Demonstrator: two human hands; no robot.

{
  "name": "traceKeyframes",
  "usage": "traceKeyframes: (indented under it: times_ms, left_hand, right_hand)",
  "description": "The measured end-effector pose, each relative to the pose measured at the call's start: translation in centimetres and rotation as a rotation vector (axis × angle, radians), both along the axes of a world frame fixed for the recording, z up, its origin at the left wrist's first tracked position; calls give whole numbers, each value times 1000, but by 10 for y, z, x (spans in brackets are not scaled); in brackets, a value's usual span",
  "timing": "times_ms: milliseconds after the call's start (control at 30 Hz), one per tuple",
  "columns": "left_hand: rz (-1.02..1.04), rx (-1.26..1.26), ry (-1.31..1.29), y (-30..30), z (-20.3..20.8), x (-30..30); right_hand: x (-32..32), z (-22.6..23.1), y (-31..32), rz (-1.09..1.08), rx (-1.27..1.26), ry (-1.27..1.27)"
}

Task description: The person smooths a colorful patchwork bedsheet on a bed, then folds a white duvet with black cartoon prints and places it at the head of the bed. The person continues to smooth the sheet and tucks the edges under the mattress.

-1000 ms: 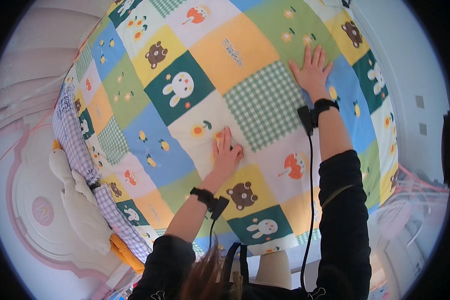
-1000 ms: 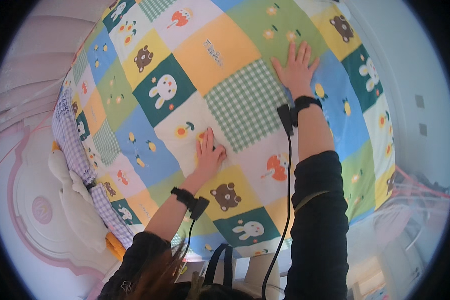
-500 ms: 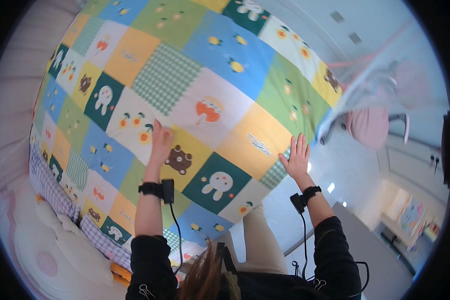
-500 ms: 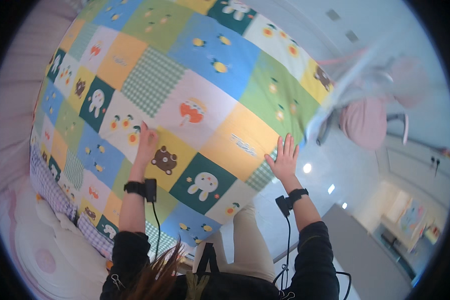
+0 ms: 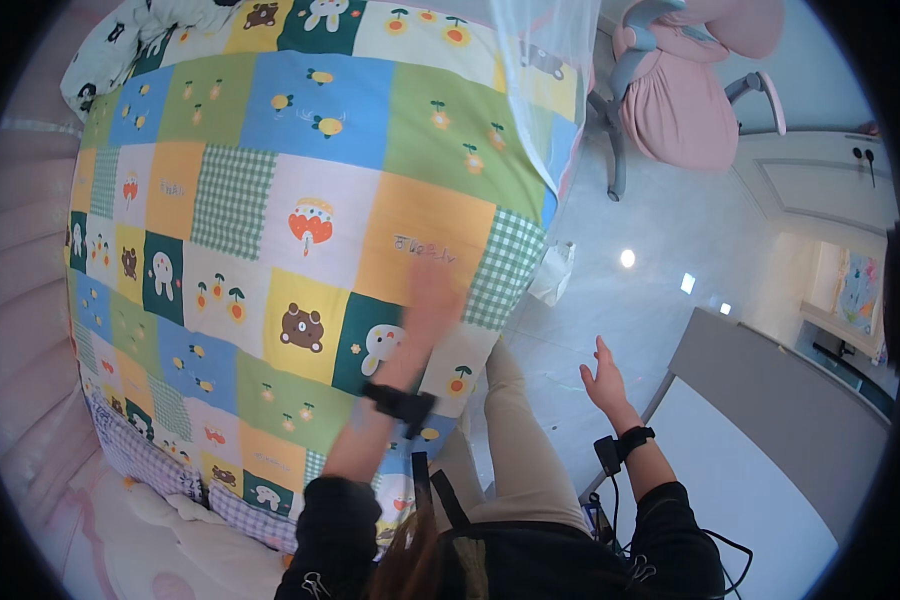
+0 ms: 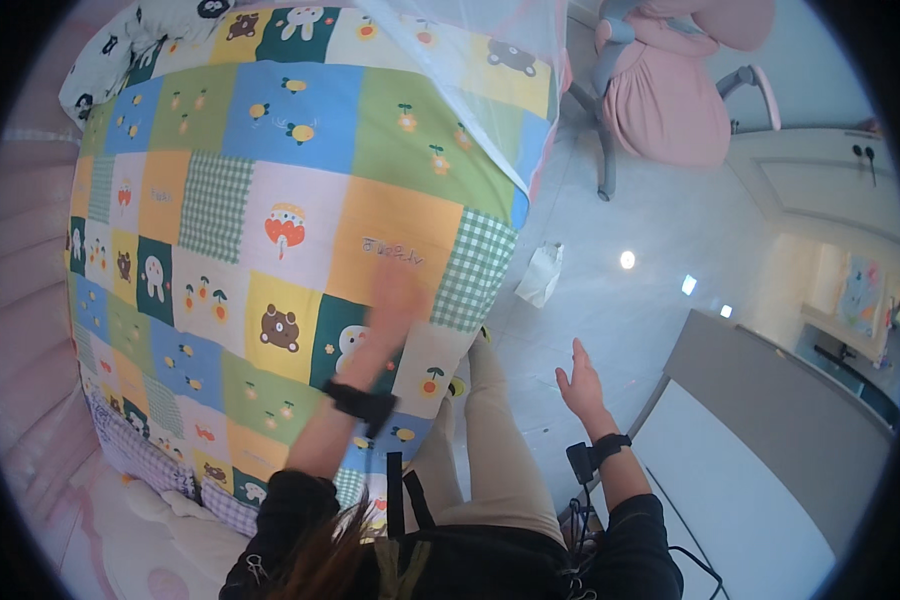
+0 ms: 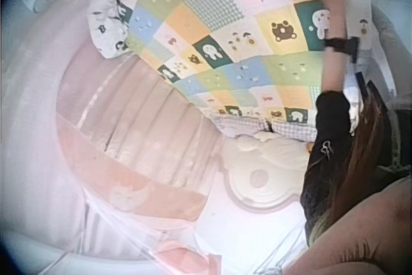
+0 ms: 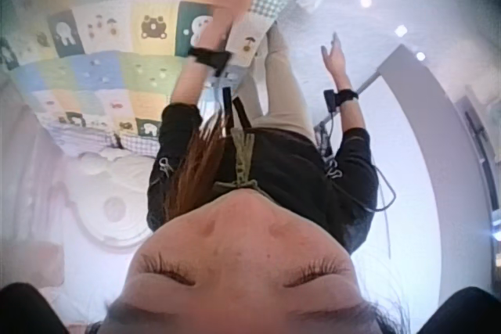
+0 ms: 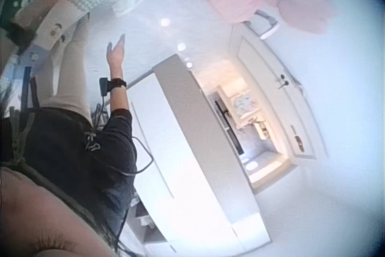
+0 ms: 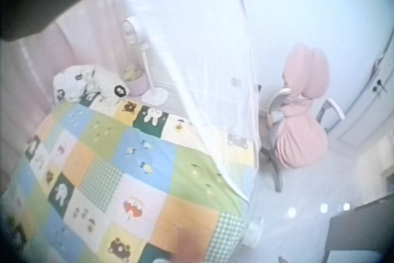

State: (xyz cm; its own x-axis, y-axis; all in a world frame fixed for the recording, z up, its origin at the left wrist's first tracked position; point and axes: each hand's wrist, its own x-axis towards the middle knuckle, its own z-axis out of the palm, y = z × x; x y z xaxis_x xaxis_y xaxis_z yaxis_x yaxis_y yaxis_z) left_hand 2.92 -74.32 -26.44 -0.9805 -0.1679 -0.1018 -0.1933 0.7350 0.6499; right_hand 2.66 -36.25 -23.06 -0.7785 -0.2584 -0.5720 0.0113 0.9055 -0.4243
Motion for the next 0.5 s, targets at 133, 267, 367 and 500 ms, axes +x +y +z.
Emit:
traceKeyframes:
  times_ms: [133, 267, 367, 500]
  left_hand:
    - [427, -349, -130, -109, -22, 30]
    - [221, -465, -110, -59, -49, 20]
    - [-34, -235, -54, 34, -46, -1]
    - [-784, 315, -407, 105, -21, -25]
  right_hand:
    - [-2, -10, -9, -24, -76, -6]
    - [-10, -13, -17, -46, -72, -14]
    - [-19, -11, -30, -36, -91, 28]
    - [-51, -2, -65, 50, -213, 214]
